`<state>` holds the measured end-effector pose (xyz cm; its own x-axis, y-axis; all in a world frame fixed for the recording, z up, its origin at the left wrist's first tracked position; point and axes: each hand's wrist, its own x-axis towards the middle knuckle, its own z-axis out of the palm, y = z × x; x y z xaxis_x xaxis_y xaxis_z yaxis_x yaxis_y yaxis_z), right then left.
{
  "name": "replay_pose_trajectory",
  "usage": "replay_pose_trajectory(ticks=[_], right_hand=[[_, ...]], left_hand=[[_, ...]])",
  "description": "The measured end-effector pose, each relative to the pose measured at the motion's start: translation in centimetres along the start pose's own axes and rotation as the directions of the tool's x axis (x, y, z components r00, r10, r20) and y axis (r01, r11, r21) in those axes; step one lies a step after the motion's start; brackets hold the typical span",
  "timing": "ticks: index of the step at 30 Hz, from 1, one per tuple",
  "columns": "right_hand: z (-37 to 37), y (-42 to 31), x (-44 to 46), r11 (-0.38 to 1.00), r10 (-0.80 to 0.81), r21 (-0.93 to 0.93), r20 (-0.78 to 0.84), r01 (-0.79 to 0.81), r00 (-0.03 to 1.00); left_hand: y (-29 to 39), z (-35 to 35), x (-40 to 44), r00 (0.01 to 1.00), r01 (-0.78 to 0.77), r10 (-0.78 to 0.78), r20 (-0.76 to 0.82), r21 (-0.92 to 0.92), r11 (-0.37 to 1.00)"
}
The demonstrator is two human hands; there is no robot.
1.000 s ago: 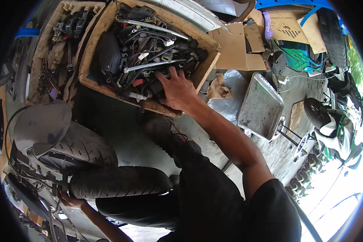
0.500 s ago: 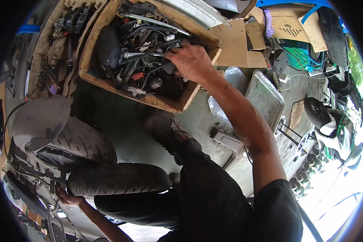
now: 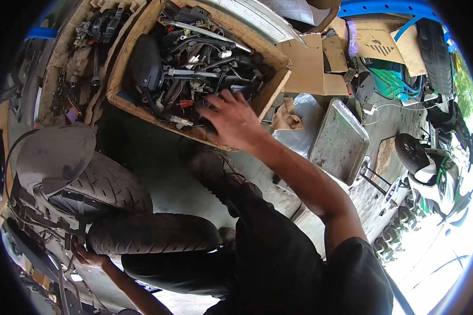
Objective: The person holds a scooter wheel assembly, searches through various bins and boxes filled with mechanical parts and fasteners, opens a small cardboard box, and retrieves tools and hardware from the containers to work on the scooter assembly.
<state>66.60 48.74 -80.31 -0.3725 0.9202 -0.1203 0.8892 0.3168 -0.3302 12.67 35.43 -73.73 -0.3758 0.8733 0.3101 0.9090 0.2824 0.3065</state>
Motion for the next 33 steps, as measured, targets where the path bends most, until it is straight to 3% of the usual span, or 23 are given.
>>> replay_pose_trajectory(ticks=[2, 5, 7, 11, 13, 14, 16, 18, 20, 22, 24, 25, 27, 31, 33], right_hand=[[1.2, -1.5, 0.5, 0.996, 0.088, 0.015, -0.01, -0.088, 0.996], [0.6, -0.9, 0.8, 0.993, 0.06, -0.103, 0.092, -0.05, 0.994], [0.0, -0.3, 1.3, 0.981, 0.051, -0.19, 0.123, -0.027, 0.991], [-1.2, 0.9, 0.5, 0.977, 0.011, -0.208, 0.254, 0.044, 0.967], [-2.4, 2.1, -0.4, 0.971, 0.027, -0.235, 0.299, 0.046, 0.954], [-3.2, 2.4, -0.7, 0.962, 0.092, -0.273, 0.343, 0.006, 0.935], [-3.9, 2.0, -0.9, 0.95, 0.164, -0.308, 0.386, -0.041, 0.908], [-4.6, 1.2, -0.7, 0.897, 0.266, -0.437, 0.421, -0.063, 0.867], [-4.7, 0.4, 0.1, 0.924, 0.256, -0.364, 0.371, -0.114, 0.893], [-3.7, -0.5, 1.3, 0.946, 0.244, -0.284, 0.311, -0.155, 0.919], [-1.6, -0.9, 2.2, 0.999, 0.036, 0.028, 0.118, -0.04, 0.992], [-0.6, -1.1, 2.1, 0.999, 0.038, 0.025, 0.117, -0.041, 0.992], [1.3, -1.4, 1.3, 0.989, 0.014, -0.149, 0.134, 0.006, 0.991], [0.7, -0.6, -1.3, 0.992, 0.009, -0.129, 0.095, 0.003, 0.995], [-0.3, -0.4, -2.3, 0.992, 0.016, -0.126, 0.245, 0.015, 0.969]], left_hand=[[0.1, -0.2, 0.0, 0.998, -0.067, 0.066, 0.015, 0.079, 0.995], [0.3, -0.3, 0.1, 0.986, -0.166, 0.166, 0.009, 0.103, 0.981], [0.2, -0.1, 0.1, 0.999, -0.031, 0.03, 0.015, 0.054, 0.998], [0.7, 0.1, 0.3, 1.0, -0.016, 0.016, -0.01, 0.028, 0.999], [1.2, 0.2, 0.3, 0.954, 0.295, -0.3, 0.005, -0.196, 0.935], [1.2, 0.1, 0.1, 0.951, 0.302, -0.308, -0.001, -0.193, 0.934], [0.9, -0.1, 0.1, 0.998, 0.059, -0.059, 0.009, -0.008, 0.998], [-0.4, -0.2, 0.0, 0.999, -0.029, 0.029, 0.021, 0.02, 0.999], [-0.7, -0.2, -0.1, 0.993, -0.119, 0.118, 0.029, 0.05, 0.992], [-0.4, -0.1, 0.0, 0.999, 0.033, -0.033, 0.001, -0.012, 0.999], [0.3, 0.0, 0.1, 0.998, 0.056, -0.056, -0.002, -0.032, 0.998], [0.6, 0.0, 0.1, 0.997, 0.081, -0.081, 0.002, -0.049, 0.995], [0.5, 0.2, 0.1, 0.997, 0.076, -0.076, 0.001, -0.056, 0.996], [-1.8, 0.5, -0.2, 0.993, 0.11, -0.114, -0.034, -0.087, 0.99], [-0.2, 0.3, 0.3, 0.984, 0.175, -0.179, -0.012, -0.152, 0.973]])
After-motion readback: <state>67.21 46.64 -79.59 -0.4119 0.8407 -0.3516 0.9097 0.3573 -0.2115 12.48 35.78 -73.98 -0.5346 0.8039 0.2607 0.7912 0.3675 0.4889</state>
